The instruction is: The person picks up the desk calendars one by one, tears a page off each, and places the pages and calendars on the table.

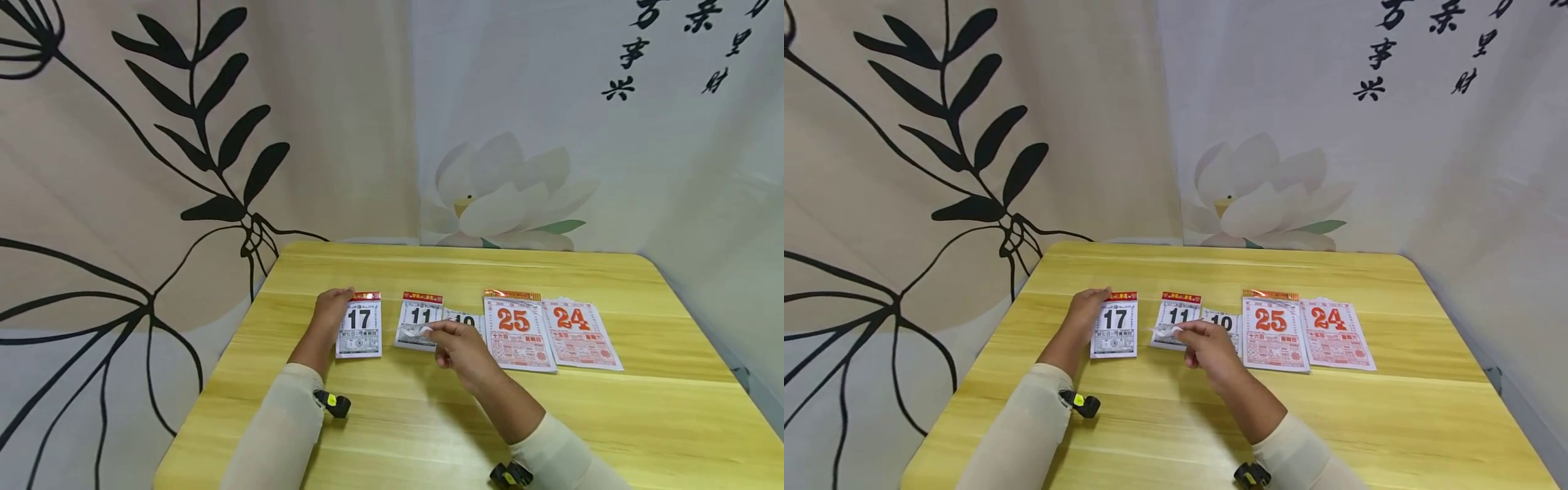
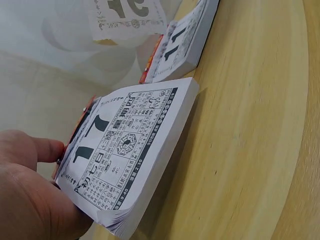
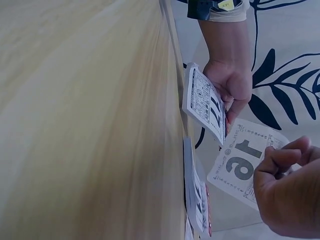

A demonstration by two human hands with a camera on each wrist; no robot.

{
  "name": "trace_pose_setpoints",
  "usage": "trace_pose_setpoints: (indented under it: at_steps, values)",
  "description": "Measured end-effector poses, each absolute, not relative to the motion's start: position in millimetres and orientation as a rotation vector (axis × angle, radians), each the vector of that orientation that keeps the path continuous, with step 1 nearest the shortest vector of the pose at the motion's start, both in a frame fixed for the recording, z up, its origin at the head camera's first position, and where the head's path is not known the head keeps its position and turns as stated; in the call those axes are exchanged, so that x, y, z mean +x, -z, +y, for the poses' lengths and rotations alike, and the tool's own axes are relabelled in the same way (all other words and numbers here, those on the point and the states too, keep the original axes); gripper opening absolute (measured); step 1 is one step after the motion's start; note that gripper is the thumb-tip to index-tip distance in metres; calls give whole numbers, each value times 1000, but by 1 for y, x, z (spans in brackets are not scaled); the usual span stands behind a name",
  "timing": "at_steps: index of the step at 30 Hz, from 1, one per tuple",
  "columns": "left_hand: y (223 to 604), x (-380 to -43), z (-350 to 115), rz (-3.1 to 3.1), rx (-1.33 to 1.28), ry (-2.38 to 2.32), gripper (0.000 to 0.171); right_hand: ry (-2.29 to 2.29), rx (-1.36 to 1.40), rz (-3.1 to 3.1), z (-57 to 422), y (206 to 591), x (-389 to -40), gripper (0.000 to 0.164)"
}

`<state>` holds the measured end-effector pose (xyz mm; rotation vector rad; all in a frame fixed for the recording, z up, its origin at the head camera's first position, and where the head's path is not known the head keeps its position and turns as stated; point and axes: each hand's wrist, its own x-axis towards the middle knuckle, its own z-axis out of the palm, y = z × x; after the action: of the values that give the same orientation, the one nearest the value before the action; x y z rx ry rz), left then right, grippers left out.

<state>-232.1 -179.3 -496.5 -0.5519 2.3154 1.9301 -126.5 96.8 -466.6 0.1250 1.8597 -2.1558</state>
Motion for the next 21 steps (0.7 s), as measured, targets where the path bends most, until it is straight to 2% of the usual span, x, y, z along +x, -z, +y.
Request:
trace_pose_setpoints:
  at_steps: [21]
  values:
    - [502, -238, -207, 2547, -575, -1663, 49, 2052, -42, 1889, 57, 477, -135, 38]
